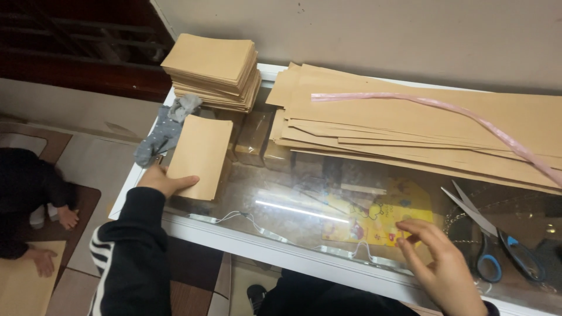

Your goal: Folding and stacking brown paper bags on a glass display counter in a bakery setting.

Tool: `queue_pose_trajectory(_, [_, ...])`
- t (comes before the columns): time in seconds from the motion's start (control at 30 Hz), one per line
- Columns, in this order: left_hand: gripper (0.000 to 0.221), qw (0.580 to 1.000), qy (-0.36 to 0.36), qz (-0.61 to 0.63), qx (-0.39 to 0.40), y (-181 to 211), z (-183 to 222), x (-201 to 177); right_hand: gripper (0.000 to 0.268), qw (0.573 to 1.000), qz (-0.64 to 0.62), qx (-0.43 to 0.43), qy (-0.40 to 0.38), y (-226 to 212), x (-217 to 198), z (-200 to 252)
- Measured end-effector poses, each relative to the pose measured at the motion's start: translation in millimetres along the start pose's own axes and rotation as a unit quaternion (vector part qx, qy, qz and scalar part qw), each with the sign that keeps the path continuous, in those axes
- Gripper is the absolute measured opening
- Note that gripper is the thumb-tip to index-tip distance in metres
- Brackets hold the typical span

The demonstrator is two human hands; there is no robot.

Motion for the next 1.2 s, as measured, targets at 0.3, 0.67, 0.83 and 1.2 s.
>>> queue_pose_trajectory(0.3, [0.074,0.976,0.076,0.203,0.036,3,48,-9,0.032,0.998,-0.017,-0.051,-0.015,5,12,1])
queue_pose_trajectory(0.67, [0.038,0.874,0.065,0.193,0.441,85,209,70,0.091,0.98,-0.112,-0.131,0.098,-44,4,-12])
queue_pose_trajectory(0.83, [0.032,0.789,-0.015,0.189,0.585,126,252,141,0.121,0.969,-0.142,-0.167,0.112,-38,-11,-21])
queue_pose_trajectory(1.2, [0.098,0.772,-0.251,0.446,0.376,130,234,226,0.055,0.95,-0.297,-0.005,0.099,28,24,3])
Point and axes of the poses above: each hand's wrist, its own z-axis away from the middle knuckle, its own x-axis out of the palm, y = z × x, the point moved 6 cm from there along -z, towards the middle knuckle, and after that the axes turned 4 degrees about -x, right-handed, at the moved point
